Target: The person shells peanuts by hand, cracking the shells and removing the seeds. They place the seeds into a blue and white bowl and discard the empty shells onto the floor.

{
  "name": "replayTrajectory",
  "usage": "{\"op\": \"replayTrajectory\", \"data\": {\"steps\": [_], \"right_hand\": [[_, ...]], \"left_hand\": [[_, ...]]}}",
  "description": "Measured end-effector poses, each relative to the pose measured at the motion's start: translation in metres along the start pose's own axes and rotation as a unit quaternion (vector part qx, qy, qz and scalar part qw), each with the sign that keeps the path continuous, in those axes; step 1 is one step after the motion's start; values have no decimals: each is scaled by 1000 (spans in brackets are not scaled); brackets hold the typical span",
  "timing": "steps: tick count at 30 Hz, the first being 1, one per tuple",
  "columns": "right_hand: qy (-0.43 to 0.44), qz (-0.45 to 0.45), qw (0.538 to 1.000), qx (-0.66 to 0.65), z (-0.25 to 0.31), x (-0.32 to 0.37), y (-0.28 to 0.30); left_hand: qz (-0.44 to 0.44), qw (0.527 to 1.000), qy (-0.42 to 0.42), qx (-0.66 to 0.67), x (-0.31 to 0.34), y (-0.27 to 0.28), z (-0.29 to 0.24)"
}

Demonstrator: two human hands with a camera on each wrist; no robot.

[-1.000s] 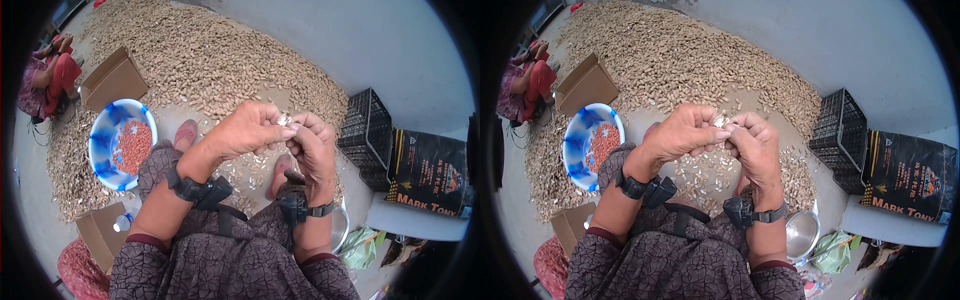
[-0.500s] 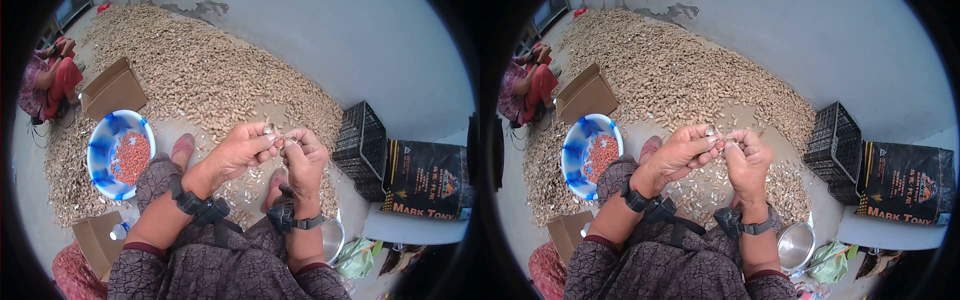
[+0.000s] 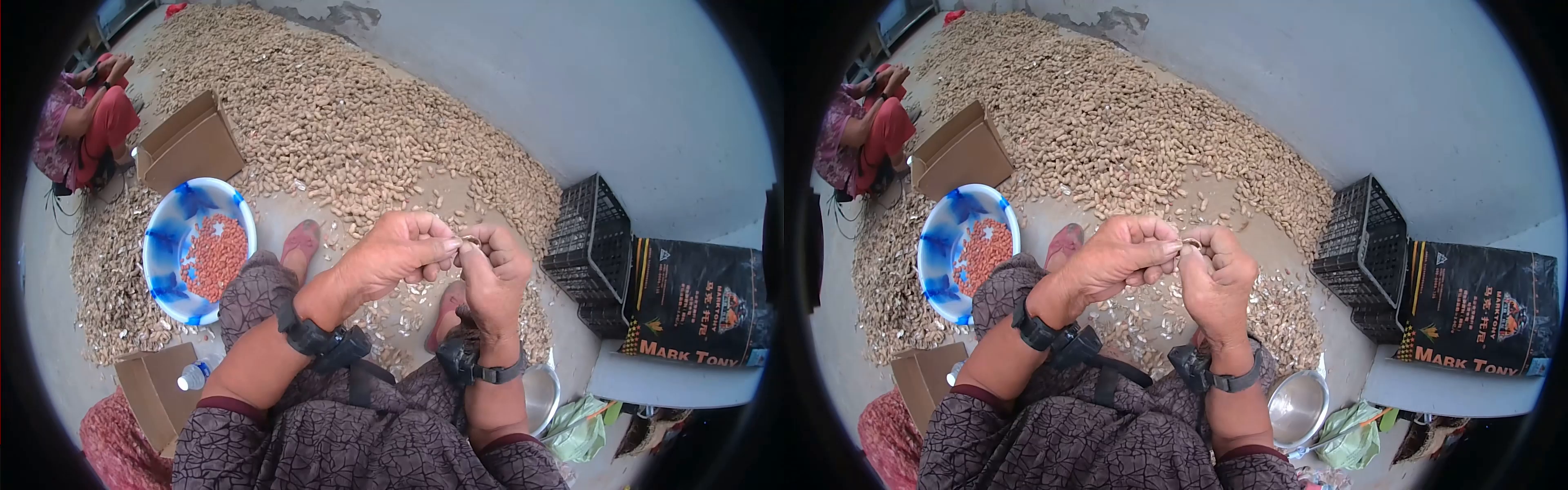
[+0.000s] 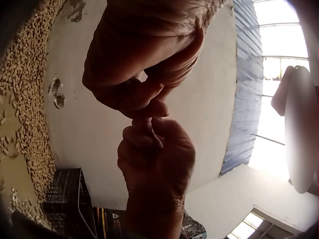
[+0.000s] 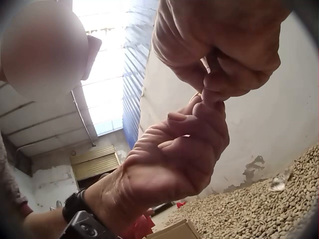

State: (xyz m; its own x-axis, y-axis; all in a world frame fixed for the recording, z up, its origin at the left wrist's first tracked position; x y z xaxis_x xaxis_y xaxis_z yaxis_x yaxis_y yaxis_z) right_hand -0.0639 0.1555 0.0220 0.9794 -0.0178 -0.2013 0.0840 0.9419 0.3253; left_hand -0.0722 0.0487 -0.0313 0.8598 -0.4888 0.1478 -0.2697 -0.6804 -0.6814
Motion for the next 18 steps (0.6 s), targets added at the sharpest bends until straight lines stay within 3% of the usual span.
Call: {"op": "replayTrajectory", "data": {"steps": [3,6,10,13,15,18], "right_hand": [[-66,58,995,-53,-7,-1,-1],[-69,108,990,-53,-5,-1,-5],[-58,92,993,-45,-3,3,-14],[-4,72,996,-47,-4,5,-15],[92,87,992,25,3,6,-17],[119,81,988,60,5,8,-18]], "left_hand": [[13,1000,-8,-10,2,2,-2],[13,999,-19,-28,5,2,-3],[-5,996,-14,-83,6,-1,-6],[-20,994,9,-107,5,3,-3],[-19,994,15,-102,4,5,0],[-34,998,40,-32,4,8,5]]}}
Point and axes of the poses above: each hand's wrist, its own x-axis away from the middle knuckle, its own y-axis out of the back of the hand, z = x × y, the point moved 7 cm from there along -x, towards the middle knuckle, and after that the axes turned 8 degrees about x, right-handed, at the moved point
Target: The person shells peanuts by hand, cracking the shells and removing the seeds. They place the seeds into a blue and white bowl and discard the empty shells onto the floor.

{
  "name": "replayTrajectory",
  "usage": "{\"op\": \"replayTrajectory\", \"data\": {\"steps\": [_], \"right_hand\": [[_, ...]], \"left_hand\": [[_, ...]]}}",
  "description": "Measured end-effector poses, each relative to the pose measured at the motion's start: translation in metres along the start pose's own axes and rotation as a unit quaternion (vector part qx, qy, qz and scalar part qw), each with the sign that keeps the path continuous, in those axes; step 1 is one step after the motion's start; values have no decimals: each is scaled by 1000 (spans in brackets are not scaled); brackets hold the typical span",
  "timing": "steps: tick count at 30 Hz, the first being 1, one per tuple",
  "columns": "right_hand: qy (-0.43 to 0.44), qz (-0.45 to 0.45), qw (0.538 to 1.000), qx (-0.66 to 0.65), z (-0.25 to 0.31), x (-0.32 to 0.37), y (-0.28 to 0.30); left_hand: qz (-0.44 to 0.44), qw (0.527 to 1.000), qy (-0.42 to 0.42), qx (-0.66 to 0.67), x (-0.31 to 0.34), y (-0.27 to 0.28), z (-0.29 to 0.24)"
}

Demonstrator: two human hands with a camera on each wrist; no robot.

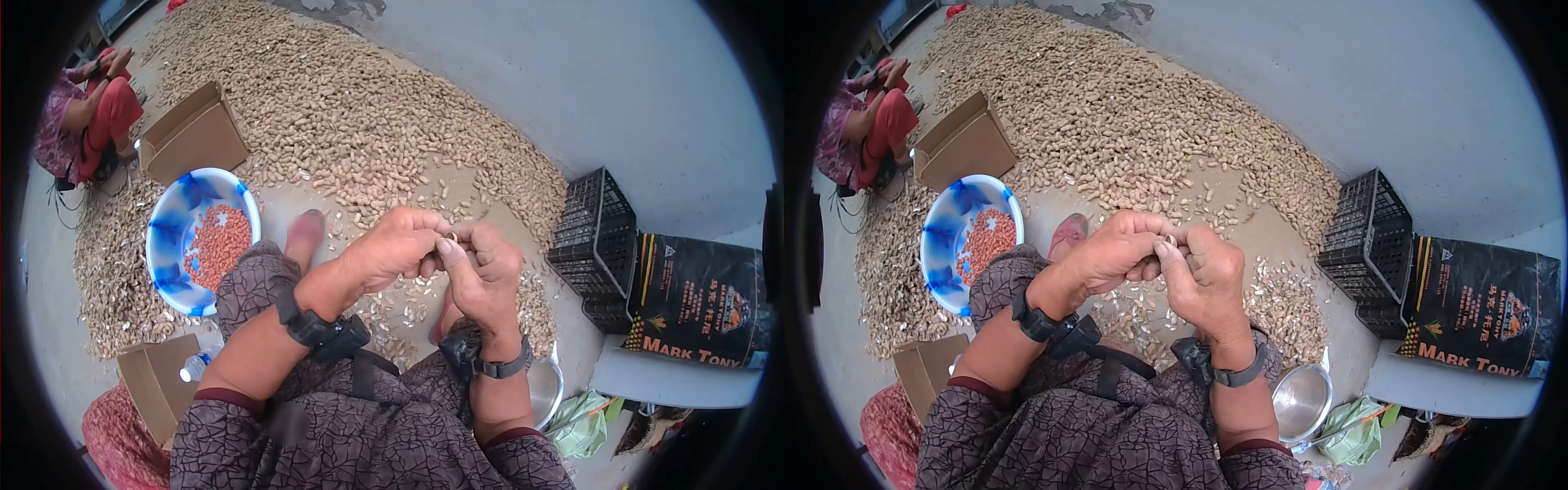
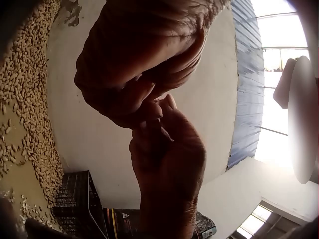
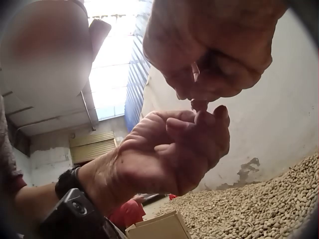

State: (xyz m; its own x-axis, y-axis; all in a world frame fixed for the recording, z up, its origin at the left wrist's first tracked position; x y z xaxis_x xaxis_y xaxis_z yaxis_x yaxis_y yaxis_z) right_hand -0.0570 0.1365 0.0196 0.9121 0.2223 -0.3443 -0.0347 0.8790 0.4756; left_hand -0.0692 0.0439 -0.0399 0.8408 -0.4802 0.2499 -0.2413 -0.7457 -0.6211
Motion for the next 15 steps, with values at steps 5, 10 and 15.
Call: {"op": "replayTrajectory", "data": {"steps": [5,10,15], "right_hand": [[-141,65,985,-74,-4,-4,23],[-205,177,963,-7,-16,2,11],[-343,90,932,-73,-36,1,8]], "left_hand": [[-68,997,-23,-7,1,19,-10],[-23,999,-17,-31,5,8,-14],[60,989,-69,-117,6,-22,-8]]}}
Point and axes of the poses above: each hand's wrist, its own x-axis away from the middle knuckle, its own y-axis out of the back of the hand, z = x × y, the point moved 7 cm from there along -x, towards the middle knuckle, and after that the axes turned 8 degrees about x, right-handed, at the moved point
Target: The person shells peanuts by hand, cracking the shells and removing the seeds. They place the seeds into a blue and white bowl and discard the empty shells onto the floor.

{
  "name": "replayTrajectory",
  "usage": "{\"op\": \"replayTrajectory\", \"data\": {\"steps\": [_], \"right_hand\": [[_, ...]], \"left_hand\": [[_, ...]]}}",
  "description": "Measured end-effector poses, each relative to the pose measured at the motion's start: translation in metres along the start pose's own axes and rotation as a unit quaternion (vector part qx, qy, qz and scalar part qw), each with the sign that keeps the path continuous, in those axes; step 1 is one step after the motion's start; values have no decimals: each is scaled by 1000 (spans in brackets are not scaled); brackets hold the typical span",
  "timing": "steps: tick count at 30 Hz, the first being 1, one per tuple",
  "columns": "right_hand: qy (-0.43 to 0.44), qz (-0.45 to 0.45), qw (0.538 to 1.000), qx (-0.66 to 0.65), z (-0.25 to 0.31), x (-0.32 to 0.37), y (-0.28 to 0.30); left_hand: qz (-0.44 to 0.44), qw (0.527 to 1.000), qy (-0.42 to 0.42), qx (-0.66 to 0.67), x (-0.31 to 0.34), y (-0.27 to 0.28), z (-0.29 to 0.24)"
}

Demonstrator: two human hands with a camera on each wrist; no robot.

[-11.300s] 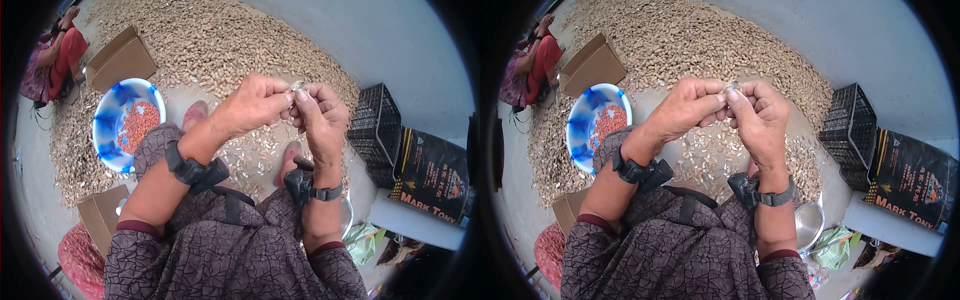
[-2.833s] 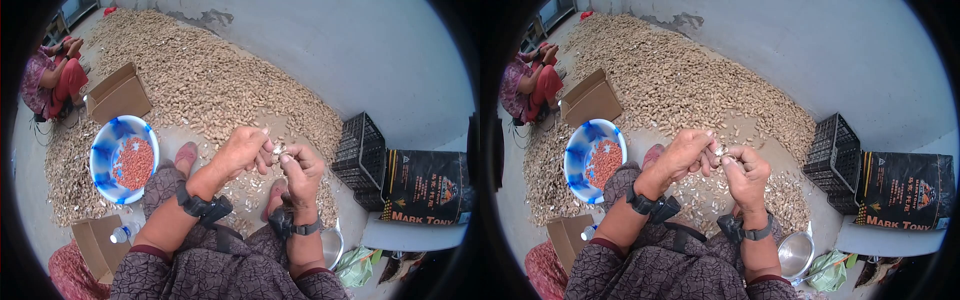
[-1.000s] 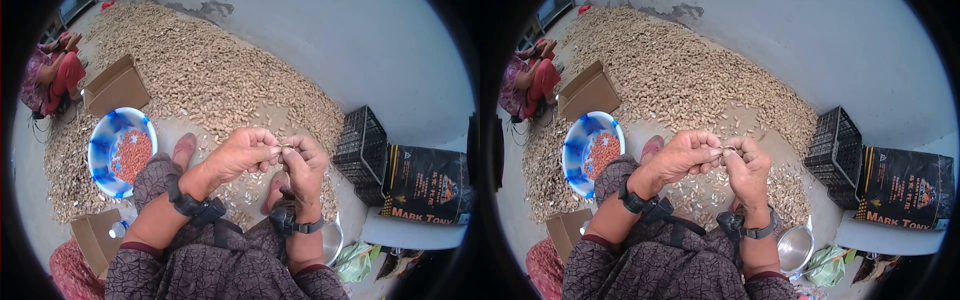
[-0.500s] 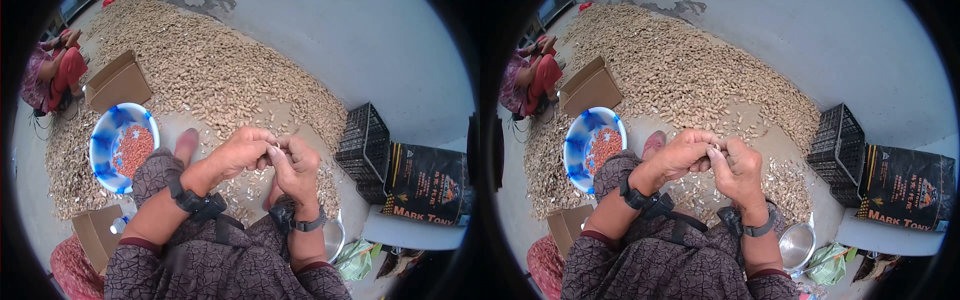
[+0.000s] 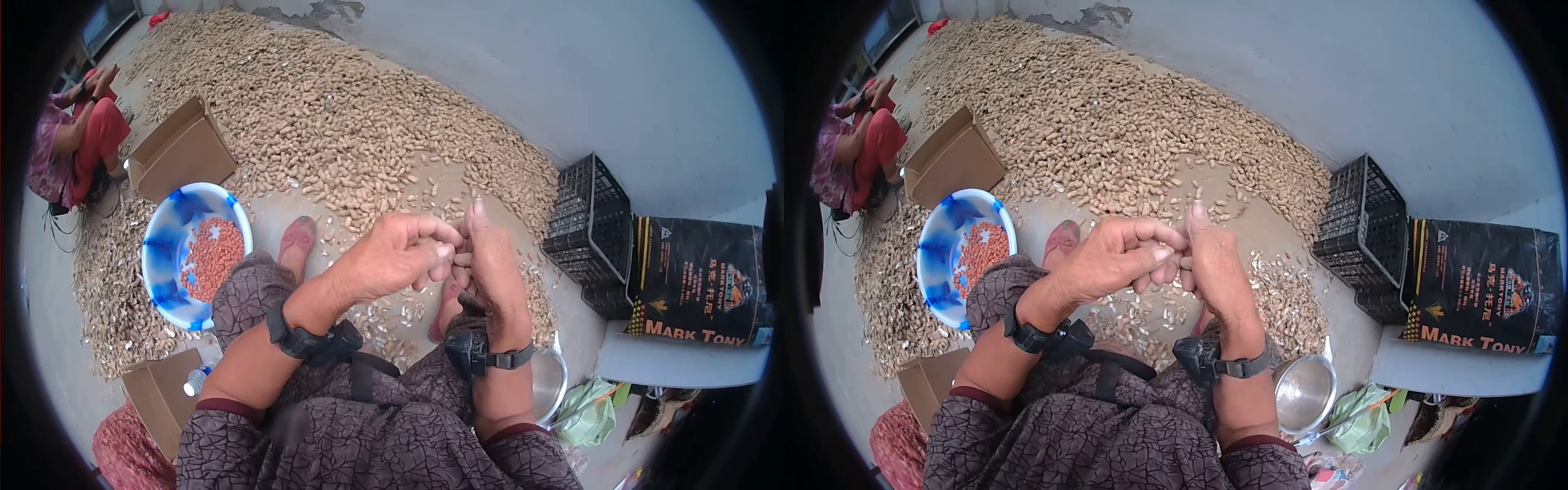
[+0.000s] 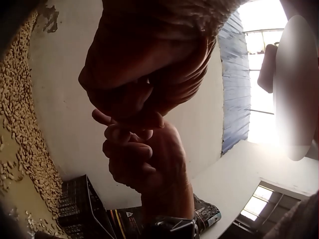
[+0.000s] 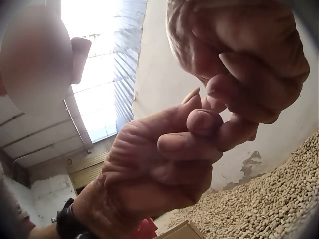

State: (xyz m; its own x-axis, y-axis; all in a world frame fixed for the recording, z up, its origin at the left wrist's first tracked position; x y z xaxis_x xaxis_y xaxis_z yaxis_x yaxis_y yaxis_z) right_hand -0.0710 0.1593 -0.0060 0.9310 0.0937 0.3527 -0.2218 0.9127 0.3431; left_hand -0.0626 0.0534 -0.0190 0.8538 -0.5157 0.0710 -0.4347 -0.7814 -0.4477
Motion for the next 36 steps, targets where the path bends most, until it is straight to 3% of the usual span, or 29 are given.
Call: {"op": "replayTrajectory", "data": {"steps": [2,4,6,8,9,11,12,15,20,31,33,36], "right_hand": [[-18,-9,1000,11,4,0,-5],[-38,-15,999,22,2,0,-8],[-6,24,999,29,1,-1,-17],[4,32,999,-32,0,-1,-15],[17,40,995,-93,2,0,-14],[60,11,995,-82,13,3,-5],[96,-22,993,-73,19,6,2],[120,-12,989,-83,18,8,3],[149,-9,978,-144,21,9,-3],[223,-34,967,-117,24,12,3],[235,-47,965,-109,25,14,4],[227,-12,964,-141,23,11,-1]], "left_hand": [[-10,1000,9,-12,1,-4,1],[3,959,-76,-273,0,-9,-8],[-9,954,-99,-281,0,-9,-7],[-16,989,-75,-127,-3,-5,-3],[-19,988,-80,-128,-2,-3,-8],[-50,997,9,-57,3,7,-7],[-51,997,5,-61,4,10,-8],[-7,988,-8,156,3,10,-6],[-5,987,-8,163,1,10,-4],[-27,991,-11,129,3,8,-5],[4,974,16,227,4,6,3],[6,971,-1,240,2,4,5]]}}
Point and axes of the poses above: each hand's wrist, its own x-axis away from the middle knuckle, its own y-axis out of the back of the hand, z = x × y, the point moved 7 cm from there along -x, towards the middle knuckle, and after that the axes turned 8 degrees about x, right-handed, at the moved point
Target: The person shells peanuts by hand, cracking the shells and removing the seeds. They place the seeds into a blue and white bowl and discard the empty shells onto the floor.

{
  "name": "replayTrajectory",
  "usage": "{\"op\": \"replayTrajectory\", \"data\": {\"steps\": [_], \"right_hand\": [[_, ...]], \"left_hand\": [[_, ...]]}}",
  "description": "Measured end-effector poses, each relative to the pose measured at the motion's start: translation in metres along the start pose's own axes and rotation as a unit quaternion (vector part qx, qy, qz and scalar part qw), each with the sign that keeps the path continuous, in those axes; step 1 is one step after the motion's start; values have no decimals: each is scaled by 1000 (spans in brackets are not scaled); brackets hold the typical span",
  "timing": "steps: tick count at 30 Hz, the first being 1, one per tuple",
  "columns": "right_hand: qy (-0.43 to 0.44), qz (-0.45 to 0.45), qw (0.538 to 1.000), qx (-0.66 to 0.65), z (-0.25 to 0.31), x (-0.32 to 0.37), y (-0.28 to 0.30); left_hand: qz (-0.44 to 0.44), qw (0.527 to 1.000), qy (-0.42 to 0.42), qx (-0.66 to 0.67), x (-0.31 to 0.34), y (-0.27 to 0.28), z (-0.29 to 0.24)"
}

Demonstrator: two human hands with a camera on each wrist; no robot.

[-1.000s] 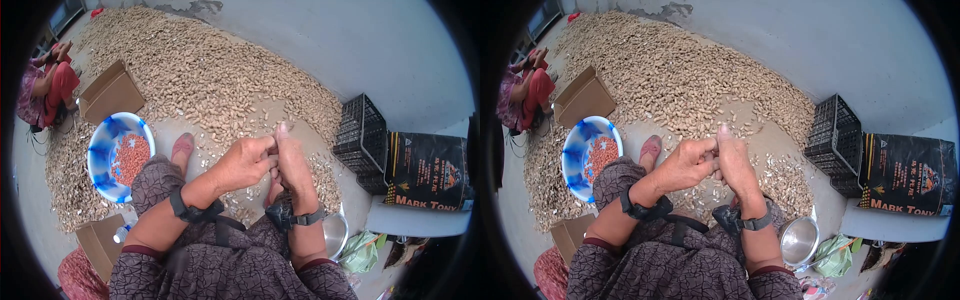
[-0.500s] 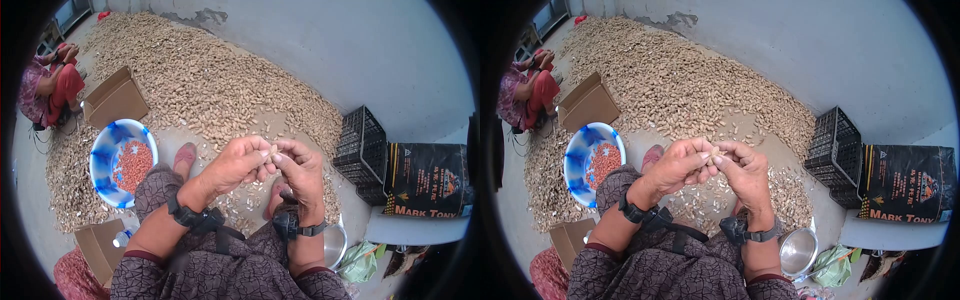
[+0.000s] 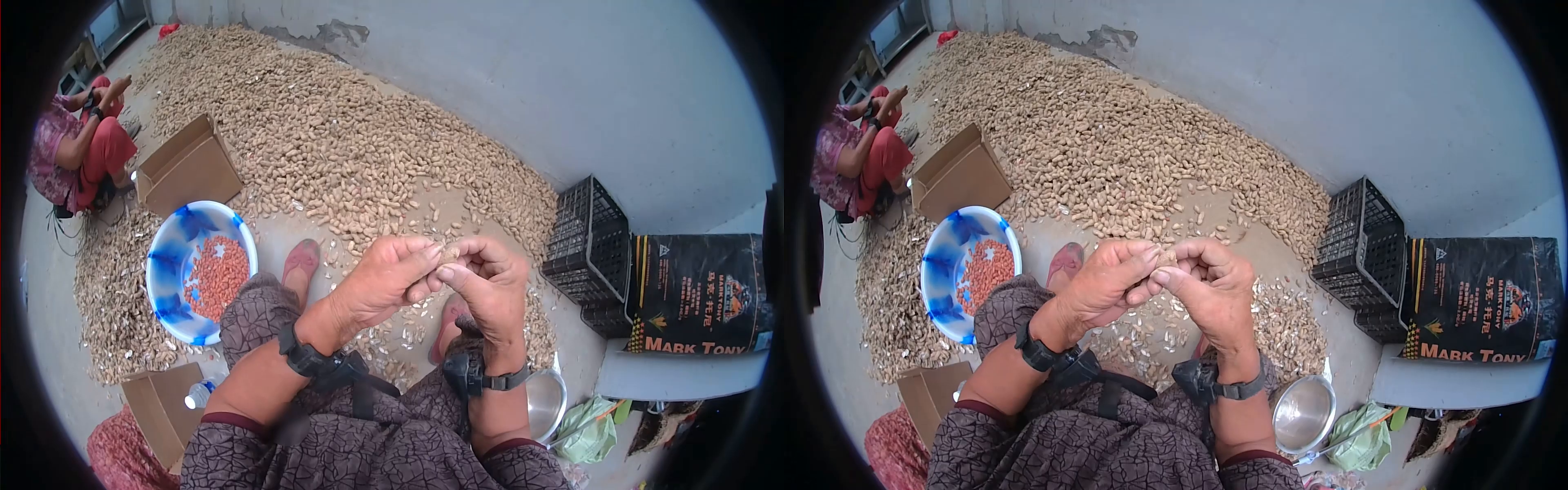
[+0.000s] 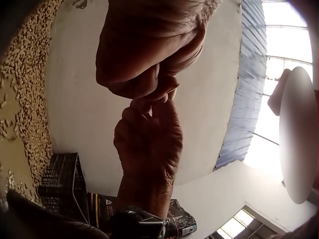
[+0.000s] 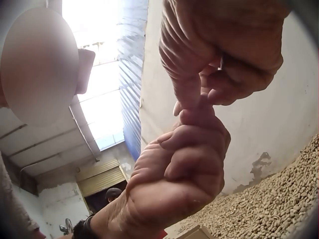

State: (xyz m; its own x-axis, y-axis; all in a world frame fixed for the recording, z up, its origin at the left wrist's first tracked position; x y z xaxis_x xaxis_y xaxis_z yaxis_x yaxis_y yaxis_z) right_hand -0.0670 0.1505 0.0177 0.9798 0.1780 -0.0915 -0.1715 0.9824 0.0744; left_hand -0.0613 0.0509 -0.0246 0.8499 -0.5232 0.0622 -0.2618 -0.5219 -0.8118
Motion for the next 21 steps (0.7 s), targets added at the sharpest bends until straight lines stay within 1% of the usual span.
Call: {"op": "replayTrajectory", "data": {"steps": [1,3,7,9,12,14,15,16,17,18,19,20,21], "right_hand": [[3,-5,1000,-6,1,0,-1],[5,-10,1000,-12,2,1,-1],[16,-23,999,44,1,2,2],[27,-25,998,59,3,2,2],[30,-24,998,49,6,2,1],[4,-33,996,84,3,1,6],[3,-34,996,84,3,1,7],[-16,-20,996,81,0,1,7],[-35,-6,996,78,-3,1,5],[-36,-7,996,78,-3,0,4],[-51,-5,998,44,-4,0,0],[-67,-4,998,10,-5,0,-2],[-67,-4,998,10,-2,0,-2]], "left_hand": [[1,1000,0,0,-1,-2,2],[-27,1000,-11,8,-2,0,2],[-31,999,-5,-9,1,1,-1],[9,1000,-4,12,0,1,-1],[26,999,2,25,1,1,-3],[13,1000,-2,27,3,-6,-9],[3,1000,-6,28,4,-9,-11],[3,1000,-5,28,4,-10,-12],[-2,1000,-19,-8,5,-10,-14],[-8,998,-32,-44,5,-10,-16],[-8,999,-31,-44,5,-9,-15],[11,997,-25,-66,5,-9,-15],[30,995,-20,-88,5,-10,-14]]}}
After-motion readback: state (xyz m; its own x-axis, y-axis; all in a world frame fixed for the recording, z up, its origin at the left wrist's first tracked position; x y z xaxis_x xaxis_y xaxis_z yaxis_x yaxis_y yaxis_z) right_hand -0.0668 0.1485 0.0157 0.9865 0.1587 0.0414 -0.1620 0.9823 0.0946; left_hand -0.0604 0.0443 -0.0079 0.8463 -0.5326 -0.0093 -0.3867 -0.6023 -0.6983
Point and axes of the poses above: each hand's wrist, its own x-axis away from the middle knuckle, its own y-axis out of the back of the hand, z = x × y, the point moved 7 cm from there along -x, towards the middle knuckle, and after that the axes turned 8 degrees about x, right-handed, at the moved point
